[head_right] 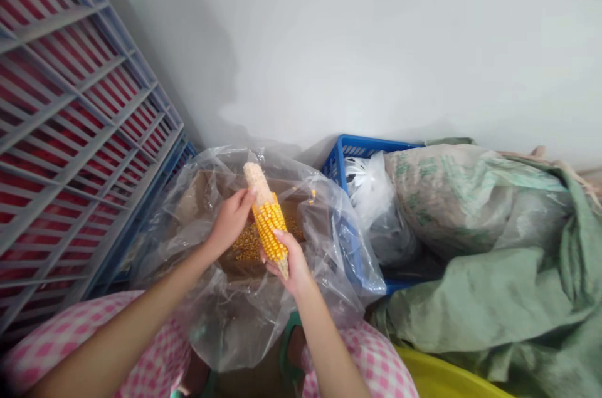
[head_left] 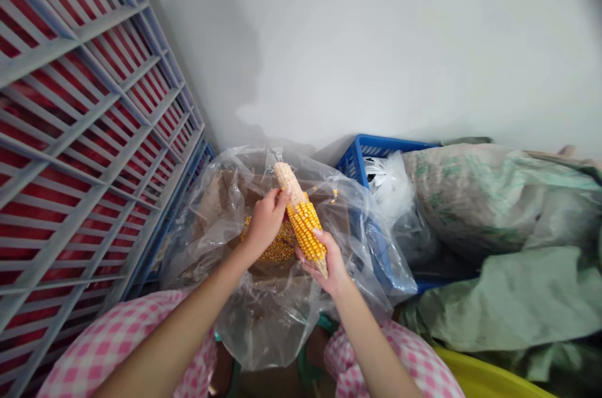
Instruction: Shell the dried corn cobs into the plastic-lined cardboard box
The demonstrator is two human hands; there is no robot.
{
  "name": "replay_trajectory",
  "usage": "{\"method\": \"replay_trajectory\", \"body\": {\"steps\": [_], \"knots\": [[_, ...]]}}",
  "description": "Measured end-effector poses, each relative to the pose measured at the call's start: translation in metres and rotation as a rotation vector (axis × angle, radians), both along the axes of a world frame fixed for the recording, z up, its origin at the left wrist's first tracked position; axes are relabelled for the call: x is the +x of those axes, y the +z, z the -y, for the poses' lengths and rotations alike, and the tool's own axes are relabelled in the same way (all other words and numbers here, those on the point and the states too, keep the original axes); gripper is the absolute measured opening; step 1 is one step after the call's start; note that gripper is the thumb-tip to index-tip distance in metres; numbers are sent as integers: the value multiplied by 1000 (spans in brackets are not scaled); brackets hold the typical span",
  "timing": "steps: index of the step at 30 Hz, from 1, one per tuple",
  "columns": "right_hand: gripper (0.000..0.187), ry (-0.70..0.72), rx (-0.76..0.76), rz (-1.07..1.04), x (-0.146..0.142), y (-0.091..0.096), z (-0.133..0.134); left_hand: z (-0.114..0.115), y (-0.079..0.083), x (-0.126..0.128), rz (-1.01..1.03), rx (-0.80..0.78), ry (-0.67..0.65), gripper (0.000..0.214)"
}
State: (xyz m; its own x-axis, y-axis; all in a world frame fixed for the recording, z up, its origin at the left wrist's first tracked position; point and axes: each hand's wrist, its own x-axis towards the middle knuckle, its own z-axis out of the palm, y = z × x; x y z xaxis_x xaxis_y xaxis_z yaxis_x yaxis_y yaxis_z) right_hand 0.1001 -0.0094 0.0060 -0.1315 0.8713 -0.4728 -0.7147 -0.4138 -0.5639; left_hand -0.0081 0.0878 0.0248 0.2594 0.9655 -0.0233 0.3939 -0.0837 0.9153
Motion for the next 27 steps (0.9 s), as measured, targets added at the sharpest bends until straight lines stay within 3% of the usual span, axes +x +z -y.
{"method": "replay_trajectory", "body": {"steps": [7, 10, 14, 17, 21, 27], "knots": [[33, -64, -13, 211, 0, -1, 1, -15, -15, -3, -13, -118, 141, 35], [31, -134, 96, 595, 1, 3, -2, -9, -11, 2, 101, -246, 70, 41], [35, -78, 130, 1232, 0, 5, -3, 4, -3, 9, 259, -402, -134, 49], [46, 20, 76, 1495, -5, 3, 0, 9, -3, 10, 198, -360, -96, 48], [54, 39, 93, 1471, -13, -2, 4, 10, -6, 10, -26, -289, 46, 45], [57, 6, 163, 1086, -16, -3, 4, 11, -9, 9, -54, -223, 20, 40]]}}
